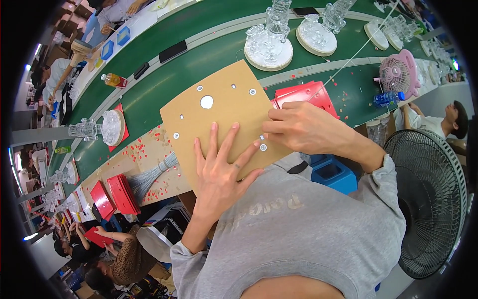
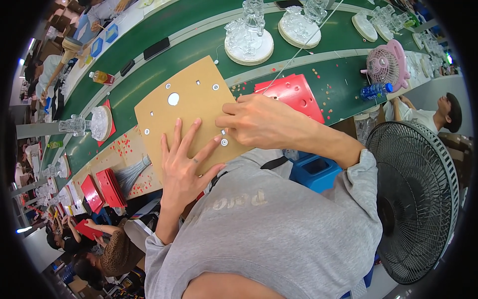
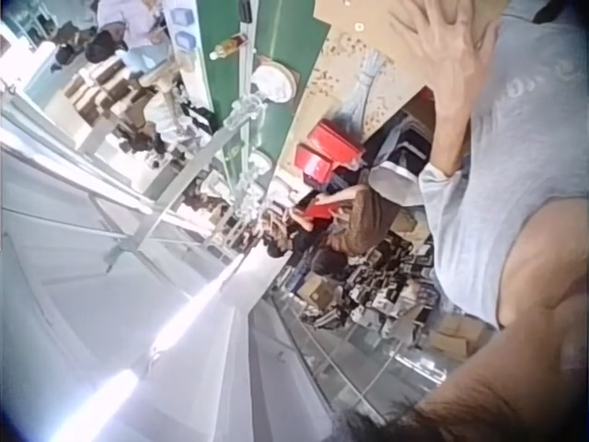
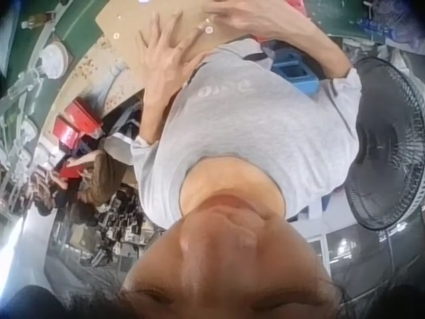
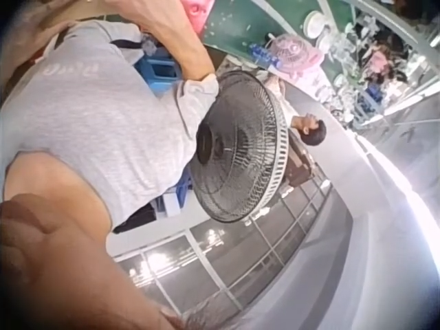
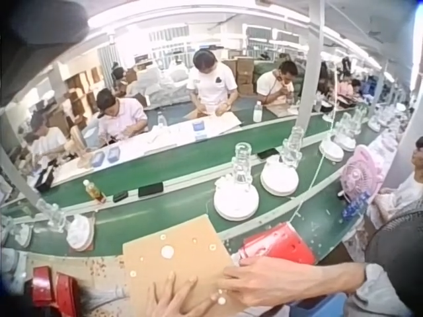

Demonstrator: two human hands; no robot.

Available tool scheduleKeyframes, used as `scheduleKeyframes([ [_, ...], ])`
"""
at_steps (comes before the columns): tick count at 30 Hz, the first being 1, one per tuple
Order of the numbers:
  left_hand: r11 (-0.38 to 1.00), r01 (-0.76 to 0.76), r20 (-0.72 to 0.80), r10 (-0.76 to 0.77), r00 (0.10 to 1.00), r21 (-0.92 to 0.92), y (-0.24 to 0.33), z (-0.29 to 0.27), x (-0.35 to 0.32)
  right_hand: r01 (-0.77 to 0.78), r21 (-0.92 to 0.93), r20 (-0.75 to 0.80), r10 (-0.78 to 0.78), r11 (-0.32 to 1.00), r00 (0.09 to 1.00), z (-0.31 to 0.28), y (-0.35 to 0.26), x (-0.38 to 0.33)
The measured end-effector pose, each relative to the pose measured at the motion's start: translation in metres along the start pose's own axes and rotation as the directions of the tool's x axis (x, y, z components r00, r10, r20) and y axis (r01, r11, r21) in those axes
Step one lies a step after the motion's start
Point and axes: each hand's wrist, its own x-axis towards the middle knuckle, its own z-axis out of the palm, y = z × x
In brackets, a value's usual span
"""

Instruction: Threading components and wires through a cardboard template and a plastic base on an assembly line.

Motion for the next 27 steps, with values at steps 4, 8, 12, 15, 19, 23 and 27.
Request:
scheduleKeyframes([
  [4,1.000,0.024,0.009,-0.024,1.000,0.000,0.002,-0.002,0.000,0.001,0.087,-0.025,0.001,0.996,1.000,0.004,0.005,0.000],
  [8,1.000,0.019,0.009,-0.019,1.000,0.001,0.001,-0.002,0.000,-0.001,0.191,-0.072,0.015,0.982,0.997,0.010,0.008,-0.003],
  [12,1.000,0.023,0.004,-0.023,1.000,0.002,0.003,-0.003,-0.001,-0.045,0.240,-0.086,0.067,0.970,0.994,0.010,0.006,-0.006],
  [15,1.000,0.026,0.001,-0.026,1.000,-0.003,0.000,-0.002,-0.001,-0.089,0.286,-0.093,0.120,0.954,0.988,0.010,0.007,-0.007],
  [19,1.000,0.013,0.008,-0.013,1.000,-0.002,-0.001,-0.002,-0.001,-0.103,0.267,-0.088,0.131,0.958,0.988,0.007,0.006,-0.006],
  [23,0.999,0.018,0.016,-0.018,1.000,0.027,0.003,-0.004,-0.002,-0.106,0.226,-0.051,0.121,0.968,0.991,0.004,0.004,-0.004],
  [27,0.999,0.016,0.027,-0.017,0.999,0.042,0.004,-0.005,-0.003,-0.024,0.190,-0.038,0.032,0.981,0.999,0.006,0.005,-0.002],
])
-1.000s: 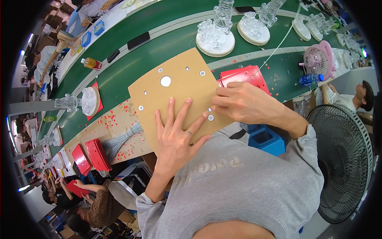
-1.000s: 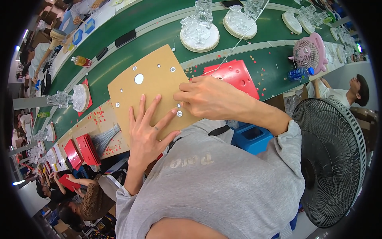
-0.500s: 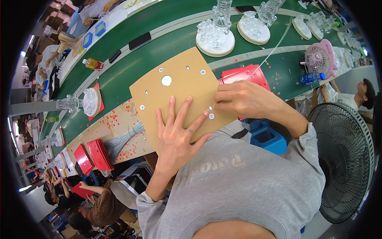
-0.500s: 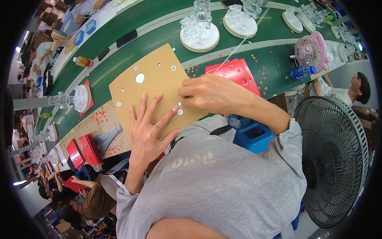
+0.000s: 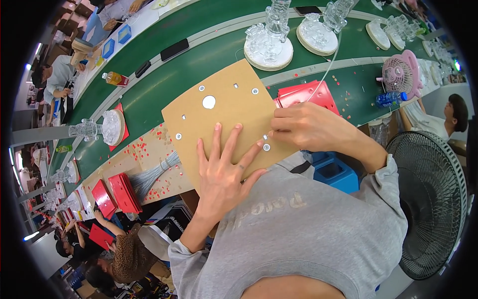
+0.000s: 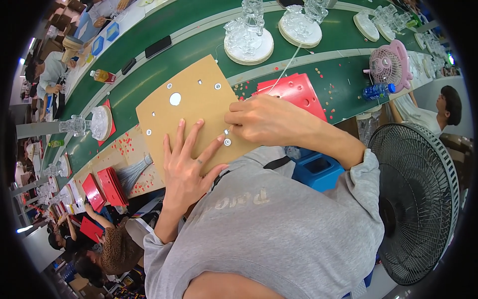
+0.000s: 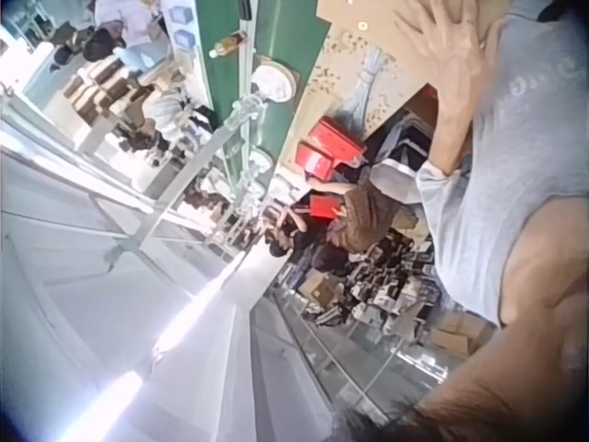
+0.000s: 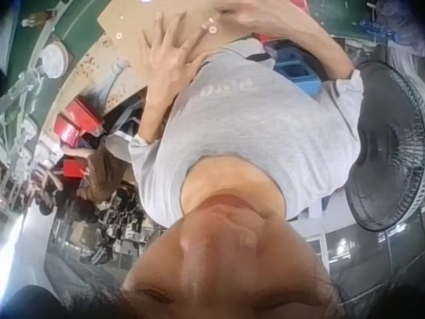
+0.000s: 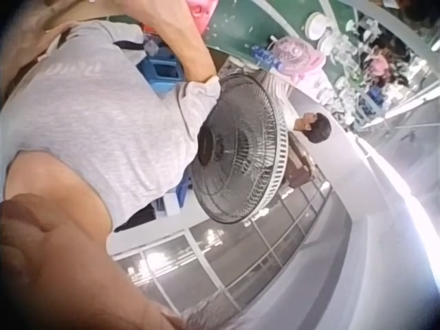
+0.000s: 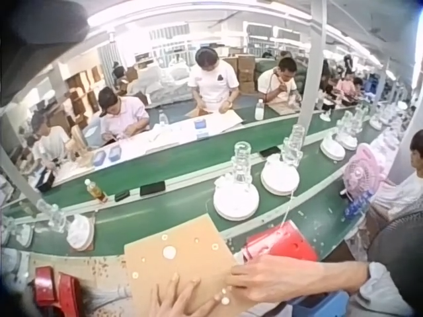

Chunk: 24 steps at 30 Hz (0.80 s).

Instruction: Threading components and wires through a cardboard template and a plastic base on an assembly line.

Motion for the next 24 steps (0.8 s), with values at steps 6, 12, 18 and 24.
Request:
scheduleKeyframes([
  [6,1.000,-0.026,-0.006,0.026,1.000,-0.007,-0.002,0.001,-0.001,0.020,-0.085,-0.032,-0.022,0.996,0.999,0.006,-0.012,0.001],
  [12,1.000,-0.015,-0.039,0.014,0.999,-0.027,-0.007,0.004,-0.005,-0.009,-0.025,-0.068,0.007,1.000,0.998,-0.001,-0.005,-0.002],
  [18,0.998,-0.044,-0.043,0.042,0.998,-0.041,-0.006,0.007,-0.001,-0.045,-0.080,-0.090,0.038,0.996,0.995,0.007,-0.011,0.001],
  [24,0.997,-0.030,-0.055,0.027,0.998,-0.068,-0.007,0.008,-0.003,-0.094,0.019,-0.061,0.095,0.995,0.994,0.003,-0.004,-0.009],
])
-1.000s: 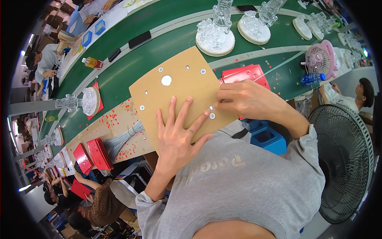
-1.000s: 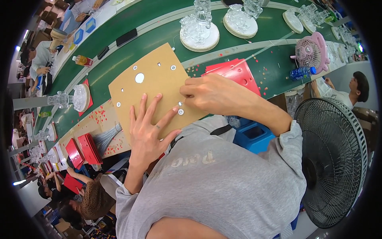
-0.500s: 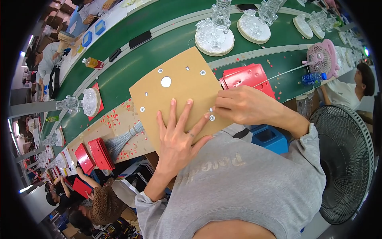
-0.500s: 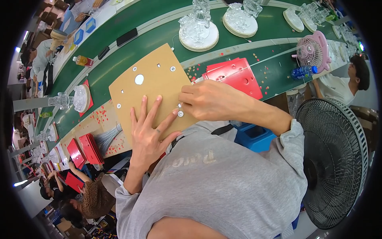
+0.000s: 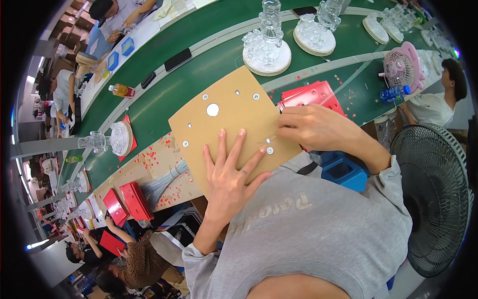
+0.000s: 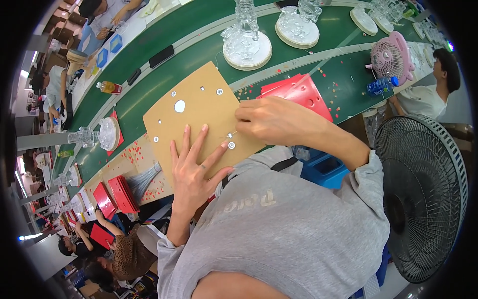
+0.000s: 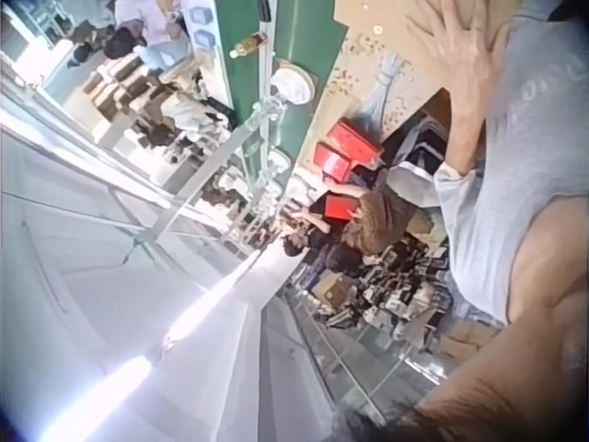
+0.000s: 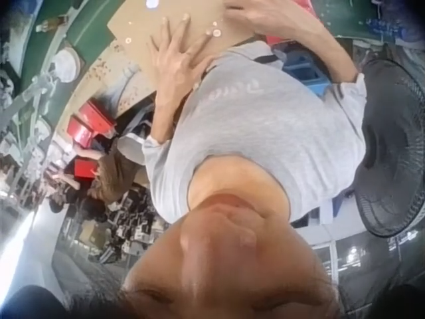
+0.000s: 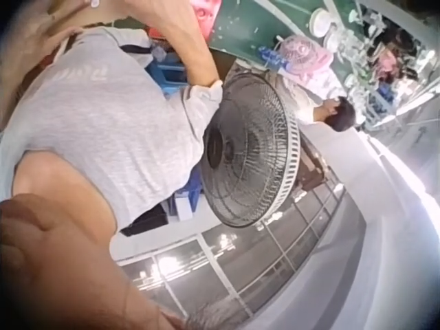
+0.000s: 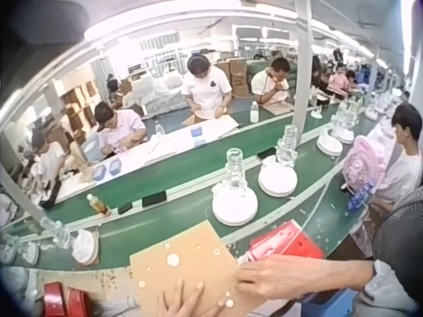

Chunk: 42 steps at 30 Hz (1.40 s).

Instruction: Threading components and wires through a cardboard template and a plastic base on an assembly line.

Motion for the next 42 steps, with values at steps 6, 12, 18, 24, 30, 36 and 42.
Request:
scheduleKeyframes([
  [6,1.000,-0.012,-0.009,0.012,1.000,-0.016,0.004,-0.003,0.002,0.078,-0.105,-0.056,-0.084,0.991,0.995,0.008,-0.008,0.006],
  [12,0.935,0.160,-0.048,-0.184,0.982,-0.315,0.003,-0.017,0.021,0.054,-0.139,-0.128,-0.072,0.989,0.989,0.010,-0.004,0.004],
  [18,0.968,-0.016,-0.115,-0.013,0.993,-0.251,-0.011,-0.006,0.049,0.003,-0.081,-0.140,-0.015,0.997,0.990,0.018,-0.016,-0.002],
  [24,0.932,-0.007,-0.117,-0.038,0.992,-0.362,-0.011,0.005,0.053,-0.189,0.085,-0.137,0.200,0.978,0.970,0.019,-0.029,-0.008],
  [30,0.927,-0.020,-0.130,-0.031,0.991,-0.376,-0.010,0.005,0.051,-0.261,0.100,-0.169,0.275,0.960,0.946,0.029,-0.031,-0.010],
  [36,0.909,0.005,-0.137,-0.068,0.988,-0.416,-0.009,0.001,0.038,-0.222,0.100,-0.175,0.237,0.970,0.956,0.033,-0.025,-0.013],
  [42,0.845,0.121,-0.083,-0.191,0.978,-0.521,-0.017,-0.016,0.021,-0.215,0.159,-0.181,0.242,0.964,0.953,0.034,-0.019,-0.019],
])
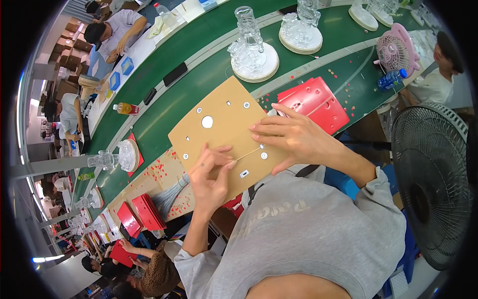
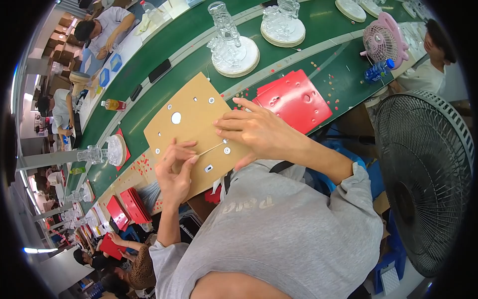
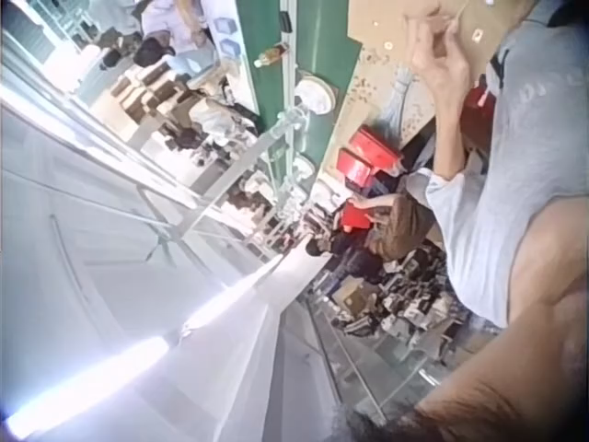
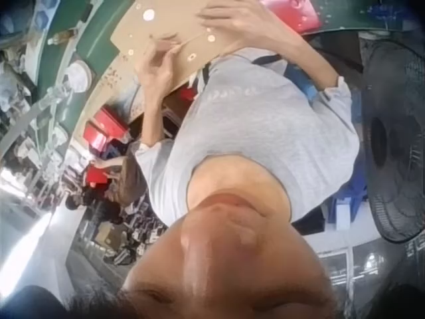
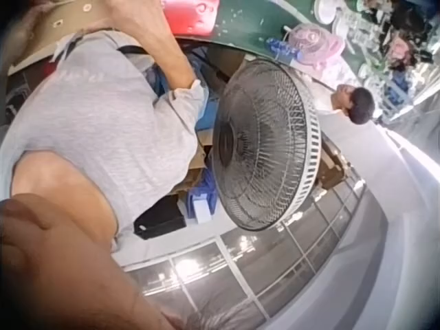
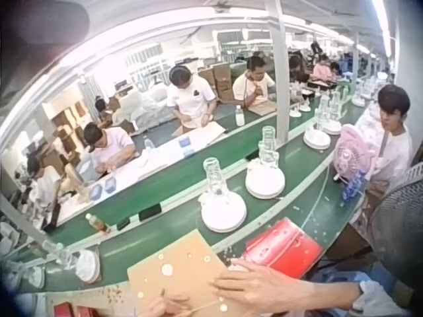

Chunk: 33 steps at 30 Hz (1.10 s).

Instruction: Threading components and wires through a cardboard template and a plastic base on an assembly line.

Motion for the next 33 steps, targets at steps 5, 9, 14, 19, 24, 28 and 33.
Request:
scheduleKeyframes([
  [5,1.000,0.004,-0.056,-0.006,0.998,-0.030,-0.018,-0.017,-0.018,-0.049,0.016,-0.001,0.049,0.999,0.999,-0.005,0.002,-0.002],
  [9,0.992,-0.101,-0.145,0.090,0.985,-0.076,-0.032,-0.014,-0.025,-0.082,0.046,0.064,0.079,0.996,0.995,-0.005,0.004,0.001],
  [14,0.987,-0.127,-0.267,0.097,0.959,-0.098,-0.043,-0.012,-0.034,-0.100,0.065,0.008,0.100,0.993,0.995,-0.004,0.005,0.003],
  [19,0.993,-0.093,-0.263,0.069,0.962,-0.078,-0.041,-0.008,-0.029,-0.128,0.130,0.031,0.125,0.983,0.992,-0.007,-0.005,0.014],
  [24,0.983,-0.167,-0.207,0.148,0.967,-0.075,-0.035,-0.005,-0.016,-0.002,0.347,-0.135,0.052,0.938,0.989,0.039,-0.032,0.043],
  [28,0.981,-0.147,-0.279,0.107,0.954,-0.128,-0.039,-0.003,-0.019,0.008,0.302,-0.271,0.078,0.953,0.960,0.055,-0.038,0.056],
  [33,0.981,-0.157,-0.198,0.131,0.971,-0.118,-0.051,-0.022,-0.026,-0.009,0.435,-0.248,0.129,0.900,0.960,0.053,-0.045,0.056],
])
